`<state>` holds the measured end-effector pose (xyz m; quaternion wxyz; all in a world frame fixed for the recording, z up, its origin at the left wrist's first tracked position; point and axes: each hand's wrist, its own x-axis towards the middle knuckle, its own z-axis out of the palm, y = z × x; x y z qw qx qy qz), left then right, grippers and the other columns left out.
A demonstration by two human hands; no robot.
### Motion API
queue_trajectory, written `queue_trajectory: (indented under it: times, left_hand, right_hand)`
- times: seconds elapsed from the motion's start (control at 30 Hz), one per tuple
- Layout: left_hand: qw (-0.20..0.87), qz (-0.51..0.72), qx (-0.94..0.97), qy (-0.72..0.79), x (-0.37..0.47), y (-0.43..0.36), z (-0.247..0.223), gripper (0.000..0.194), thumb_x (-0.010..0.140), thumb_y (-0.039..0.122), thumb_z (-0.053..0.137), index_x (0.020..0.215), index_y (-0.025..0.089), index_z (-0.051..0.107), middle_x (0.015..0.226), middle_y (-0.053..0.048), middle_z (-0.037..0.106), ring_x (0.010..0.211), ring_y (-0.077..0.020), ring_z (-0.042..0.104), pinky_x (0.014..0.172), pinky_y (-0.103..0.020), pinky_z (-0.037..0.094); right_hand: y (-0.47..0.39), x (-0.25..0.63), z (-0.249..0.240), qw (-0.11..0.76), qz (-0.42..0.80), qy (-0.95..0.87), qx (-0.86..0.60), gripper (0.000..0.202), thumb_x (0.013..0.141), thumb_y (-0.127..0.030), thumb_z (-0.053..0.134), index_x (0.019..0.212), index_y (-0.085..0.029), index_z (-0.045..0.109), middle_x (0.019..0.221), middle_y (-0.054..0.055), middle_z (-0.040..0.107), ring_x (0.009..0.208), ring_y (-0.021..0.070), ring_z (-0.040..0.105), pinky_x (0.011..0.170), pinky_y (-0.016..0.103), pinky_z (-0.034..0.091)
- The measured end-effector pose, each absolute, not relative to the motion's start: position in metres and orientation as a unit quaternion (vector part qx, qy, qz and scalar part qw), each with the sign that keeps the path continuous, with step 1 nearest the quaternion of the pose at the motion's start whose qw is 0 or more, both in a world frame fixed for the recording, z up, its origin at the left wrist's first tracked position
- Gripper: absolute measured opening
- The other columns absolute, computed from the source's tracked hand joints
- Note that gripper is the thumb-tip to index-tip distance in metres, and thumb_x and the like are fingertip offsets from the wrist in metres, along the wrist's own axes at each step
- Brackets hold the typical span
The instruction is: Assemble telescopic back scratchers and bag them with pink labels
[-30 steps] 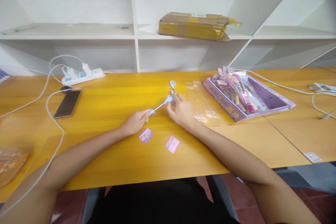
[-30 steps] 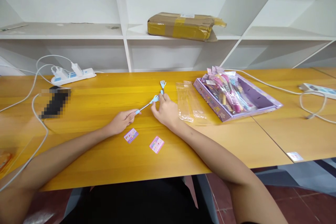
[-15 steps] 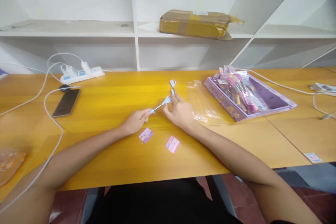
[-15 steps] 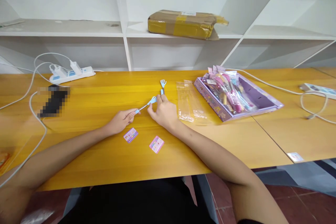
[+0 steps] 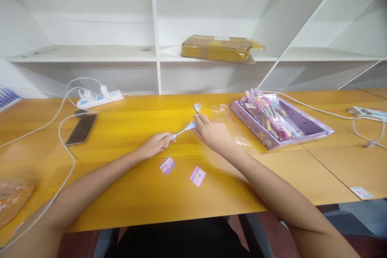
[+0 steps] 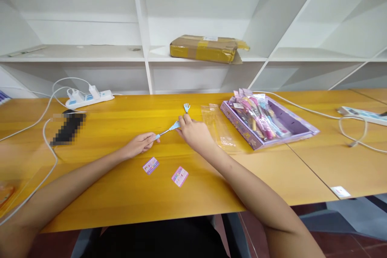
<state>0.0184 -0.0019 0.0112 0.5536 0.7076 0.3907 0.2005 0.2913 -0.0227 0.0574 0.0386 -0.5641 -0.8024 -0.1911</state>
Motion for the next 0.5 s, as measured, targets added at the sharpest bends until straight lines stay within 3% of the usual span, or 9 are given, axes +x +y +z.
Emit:
queue_trajectory:
  times: [0.07, 0.13, 0.2, 0.3, 0.5]
  left_hand:
    - [0.521, 0.170, 0.743, 0.384, 0.012, -0.001, 0.025, 0.051, 0.103, 0.065, 0.038, 0.109, 0.019, 0.061, 0.067, 0.007, 0.035, 0.055, -0.0111, 0.032, 0.053, -0.024, 0.028]
    - [0.429, 0.135, 0.808, 0.381, 0.008, -0.005, 0.041, 0.047, 0.104, 0.061, 0.040, 0.105, 0.020, 0.062, 0.074, 0.003, 0.051, 0.064, -0.0137, 0.047, 0.061, -0.025, 0.036]
    - [0.294, 0.094, 0.864, 0.399, 0.009, -0.013, 0.057, 0.040, 0.107, 0.053, 0.038, 0.101, 0.020, 0.062, 0.087, -0.002, 0.064, 0.076, -0.0181, 0.058, 0.069, -0.028, 0.041]
    - [0.113, 0.026, 0.891, 0.439, 0.019, -0.029, 0.072, 0.036, 0.110, 0.038, 0.029, 0.107, 0.019, 0.060, 0.092, -0.007, 0.070, 0.076, -0.0222, 0.064, 0.067, -0.031, 0.043]
    - [-0.034, -0.013, 0.891, 0.452, 0.028, -0.037, 0.078, 0.037, 0.112, 0.044, 0.029, 0.117, 0.025, 0.060, 0.090, -0.006, 0.075, 0.069, -0.0216, 0.069, 0.058, -0.028, 0.040]
  right_hand:
    - [-0.027, 0.297, 0.063, 0.042, -0.227, -0.835, -0.499, 0.024, 0.110, -0.025, 0.043, 0.122, -0.017, 0.062, 0.115, 0.012, 0.066, 0.085, 0.0197, 0.063, 0.064, 0.031, 0.034]
    - [-0.033, 0.301, 0.065, 0.056, -0.256, -0.858, -0.441, 0.022, 0.108, -0.015, 0.043, 0.110, -0.017, 0.065, 0.107, 0.009, 0.066, 0.085, 0.0189, 0.060, 0.065, 0.032, 0.032]
    - [-0.040, 0.301, 0.066, 0.077, -0.274, -0.865, -0.413, 0.021, 0.108, -0.015, 0.045, 0.103, -0.017, 0.065, 0.101, 0.008, 0.065, 0.082, 0.0185, 0.057, 0.065, 0.033, 0.031]
    - [-0.048, 0.296, 0.069, 0.098, -0.280, -0.870, -0.394, 0.020, 0.108, -0.016, 0.047, 0.098, -0.017, 0.065, 0.099, 0.007, 0.063, 0.078, 0.0176, 0.053, 0.065, 0.033, 0.030]
    - [-0.046, 0.297, 0.065, 0.163, -0.279, -0.876, -0.358, 0.022, 0.108, -0.015, 0.048, 0.103, -0.017, 0.069, 0.091, 0.005, 0.064, 0.080, 0.0182, 0.053, 0.071, 0.033, 0.033]
